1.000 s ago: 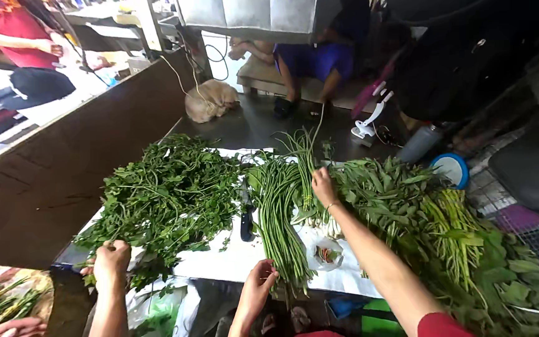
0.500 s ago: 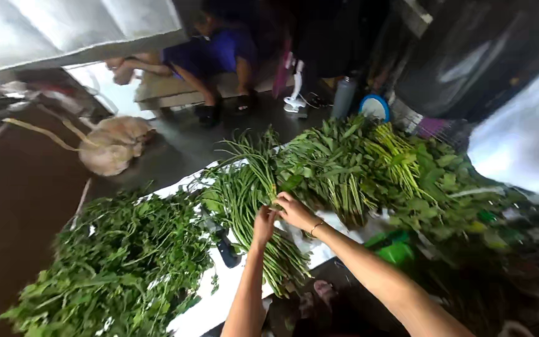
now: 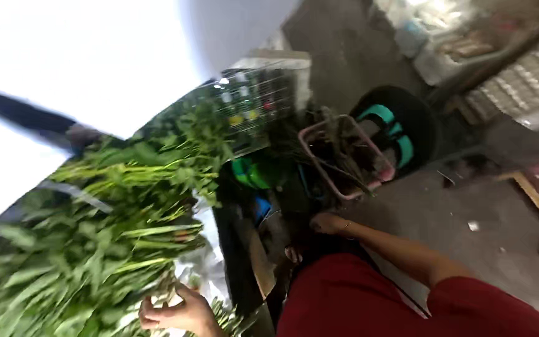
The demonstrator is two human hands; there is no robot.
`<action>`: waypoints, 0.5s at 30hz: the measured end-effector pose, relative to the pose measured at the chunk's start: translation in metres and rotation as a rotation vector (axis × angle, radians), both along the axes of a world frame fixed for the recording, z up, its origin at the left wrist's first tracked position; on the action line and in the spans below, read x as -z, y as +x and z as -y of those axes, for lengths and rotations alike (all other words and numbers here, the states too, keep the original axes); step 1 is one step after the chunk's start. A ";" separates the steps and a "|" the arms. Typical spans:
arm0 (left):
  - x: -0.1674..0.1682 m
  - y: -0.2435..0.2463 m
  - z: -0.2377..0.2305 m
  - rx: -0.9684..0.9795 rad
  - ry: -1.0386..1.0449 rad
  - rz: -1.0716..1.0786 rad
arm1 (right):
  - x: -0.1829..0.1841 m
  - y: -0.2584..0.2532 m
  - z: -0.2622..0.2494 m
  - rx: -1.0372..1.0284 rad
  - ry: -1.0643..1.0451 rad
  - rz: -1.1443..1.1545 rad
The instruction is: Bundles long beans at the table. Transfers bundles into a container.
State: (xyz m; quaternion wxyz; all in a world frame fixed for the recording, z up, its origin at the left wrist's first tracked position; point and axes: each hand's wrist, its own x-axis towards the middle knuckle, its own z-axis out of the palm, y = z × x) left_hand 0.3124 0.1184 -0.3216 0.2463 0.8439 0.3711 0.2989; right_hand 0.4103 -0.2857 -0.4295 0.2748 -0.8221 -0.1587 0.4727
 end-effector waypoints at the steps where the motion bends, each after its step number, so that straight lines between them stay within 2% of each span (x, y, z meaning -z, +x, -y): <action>1: 0.004 0.008 0.009 0.136 0.008 -0.004 | 0.001 -0.003 0.019 0.127 0.012 0.042; 4: 0.005 0.033 0.046 0.466 -0.057 -0.086 | -0.022 -0.008 0.064 0.457 0.078 0.191; 7: 0.014 0.051 0.086 0.699 -0.166 -0.231 | -0.035 -0.001 0.105 0.673 0.034 0.327; 11: 0.032 0.066 0.132 0.956 -0.310 -0.632 | -0.014 0.013 0.163 0.811 -0.125 0.341; 15: 0.059 0.068 0.176 1.025 -0.407 -1.008 | -0.008 0.029 0.183 0.779 -0.185 0.338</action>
